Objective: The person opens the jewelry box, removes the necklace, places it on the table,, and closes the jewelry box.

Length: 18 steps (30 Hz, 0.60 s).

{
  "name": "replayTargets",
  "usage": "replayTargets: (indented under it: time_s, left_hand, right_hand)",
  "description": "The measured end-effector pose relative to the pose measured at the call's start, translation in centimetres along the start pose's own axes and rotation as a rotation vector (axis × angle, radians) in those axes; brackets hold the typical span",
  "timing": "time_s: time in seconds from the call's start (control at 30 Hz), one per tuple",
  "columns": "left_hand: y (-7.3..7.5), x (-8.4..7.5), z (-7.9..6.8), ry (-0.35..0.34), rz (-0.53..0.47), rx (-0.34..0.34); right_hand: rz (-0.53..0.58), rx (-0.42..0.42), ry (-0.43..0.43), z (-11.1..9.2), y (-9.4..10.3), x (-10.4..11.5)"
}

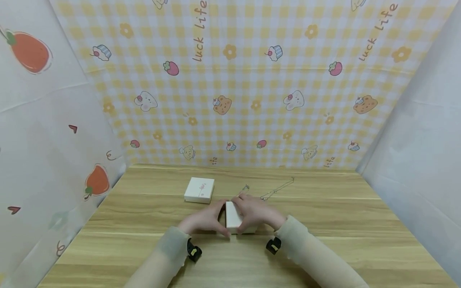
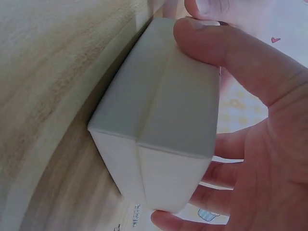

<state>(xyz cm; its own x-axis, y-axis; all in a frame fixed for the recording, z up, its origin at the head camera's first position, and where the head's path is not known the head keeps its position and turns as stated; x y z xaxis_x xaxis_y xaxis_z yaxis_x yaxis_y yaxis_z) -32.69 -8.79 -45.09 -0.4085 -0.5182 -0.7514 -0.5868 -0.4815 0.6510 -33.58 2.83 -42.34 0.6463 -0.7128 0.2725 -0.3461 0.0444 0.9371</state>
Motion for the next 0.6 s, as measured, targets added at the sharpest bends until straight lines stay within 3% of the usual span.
replayTargets:
  time_s: [0.6]
  left_hand:
    - [-0.07, 0.53, 0.08, 0.047, 0.01, 0.001]
  right_hand:
    - [-0.053, 0.017, -0.014, 0.11, -0.47, 0.17]
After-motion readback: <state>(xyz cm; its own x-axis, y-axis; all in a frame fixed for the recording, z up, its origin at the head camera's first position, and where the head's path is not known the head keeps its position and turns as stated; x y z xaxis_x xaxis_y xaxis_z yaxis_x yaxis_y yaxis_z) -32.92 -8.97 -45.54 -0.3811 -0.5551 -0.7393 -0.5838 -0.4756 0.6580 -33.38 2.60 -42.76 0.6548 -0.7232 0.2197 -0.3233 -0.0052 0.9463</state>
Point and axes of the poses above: each hand's wrist, its own z-axis towards the middle knuckle, its own y-axis out of the back of the hand, x = y × z, the point moved 7 cm from there along z, towards the middle knuckle, and after that the axes turned 8 degrees about x, right-handed, at the moved point
